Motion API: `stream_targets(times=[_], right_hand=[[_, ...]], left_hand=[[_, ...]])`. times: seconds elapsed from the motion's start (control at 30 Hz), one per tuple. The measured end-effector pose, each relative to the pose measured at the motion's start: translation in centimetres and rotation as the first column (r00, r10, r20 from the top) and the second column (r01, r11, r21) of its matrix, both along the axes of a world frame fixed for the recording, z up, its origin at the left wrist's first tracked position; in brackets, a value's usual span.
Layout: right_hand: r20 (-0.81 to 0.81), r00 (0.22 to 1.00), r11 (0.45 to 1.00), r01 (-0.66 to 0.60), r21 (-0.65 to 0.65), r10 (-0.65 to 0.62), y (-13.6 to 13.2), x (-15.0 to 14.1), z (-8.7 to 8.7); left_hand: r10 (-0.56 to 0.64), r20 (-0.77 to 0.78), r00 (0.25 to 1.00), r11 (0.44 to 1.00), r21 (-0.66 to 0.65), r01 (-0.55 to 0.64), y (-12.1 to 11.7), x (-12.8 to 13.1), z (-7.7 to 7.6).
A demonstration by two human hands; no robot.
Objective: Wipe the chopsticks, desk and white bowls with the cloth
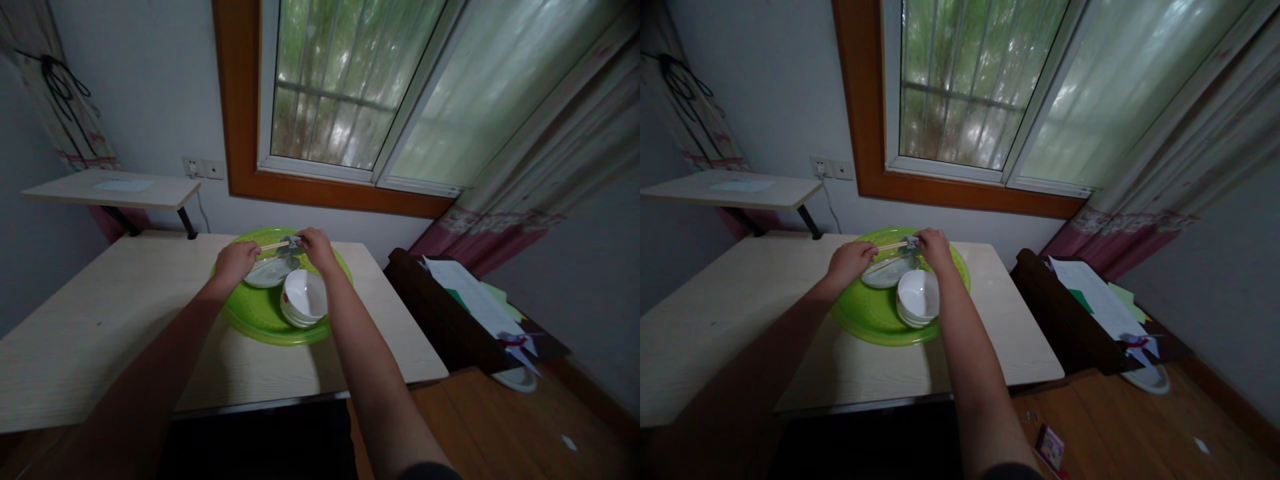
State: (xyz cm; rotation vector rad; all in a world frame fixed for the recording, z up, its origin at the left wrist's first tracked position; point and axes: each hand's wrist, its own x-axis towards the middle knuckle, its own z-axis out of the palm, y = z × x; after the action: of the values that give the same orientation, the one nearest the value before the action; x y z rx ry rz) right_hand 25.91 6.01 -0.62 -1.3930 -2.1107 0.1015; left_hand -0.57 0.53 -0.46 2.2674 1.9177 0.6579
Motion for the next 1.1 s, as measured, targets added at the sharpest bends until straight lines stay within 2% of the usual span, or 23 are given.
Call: stream_targets(times=[0.1,0.37,0.5,0.67,0.77,0.9,1.1], right_hand=[[0.061,0.995,0.997,-0.08,-0.02,0.081,-0.3,-0.9,0.2],[0.113,0.952,0.959,-0.284,-0.012,0.284,-1.7,-4.2,-0.1],[0.047,0.973,0.974,-0.226,-0.01,0.227,-1.5,-3.7,0.1],[-0.046,0.999,1.0,-0.009,-0.001,0.009,-0.3,-1.0,0.3],[-0.095,0.993,0.997,0.069,0.017,-0.067,0.1,0.1,0.2],[-0.06,0.997,0.999,0.044,0.024,-0.042,0.0,0.3,0.2],[0.103,0.982,0.987,-0.155,-0.038,0.159,-1.1,-1.8,0.6]], left_hand=[[0.007,-0.049,0.999,1.0,-0.011,-0.008,0.0,0.2,0.1],[-0.115,-0.061,0.991,0.993,-0.013,0.114,0.5,0.4,-0.7],[-0.091,-0.046,0.995,0.996,0.007,0.092,0.5,0.3,-0.8],[-0.013,-0.032,0.999,1.0,0.028,0.014,-0.1,0.3,-0.1],[0.005,-0.044,0.999,1.0,0.02,-0.004,-0.4,0.3,0.2],[0.01,-0.039,0.999,1.0,0.016,-0.01,-0.4,0.3,0.2],[-0.045,-0.059,0.997,0.999,0.012,0.046,0.1,0.3,-0.4]])
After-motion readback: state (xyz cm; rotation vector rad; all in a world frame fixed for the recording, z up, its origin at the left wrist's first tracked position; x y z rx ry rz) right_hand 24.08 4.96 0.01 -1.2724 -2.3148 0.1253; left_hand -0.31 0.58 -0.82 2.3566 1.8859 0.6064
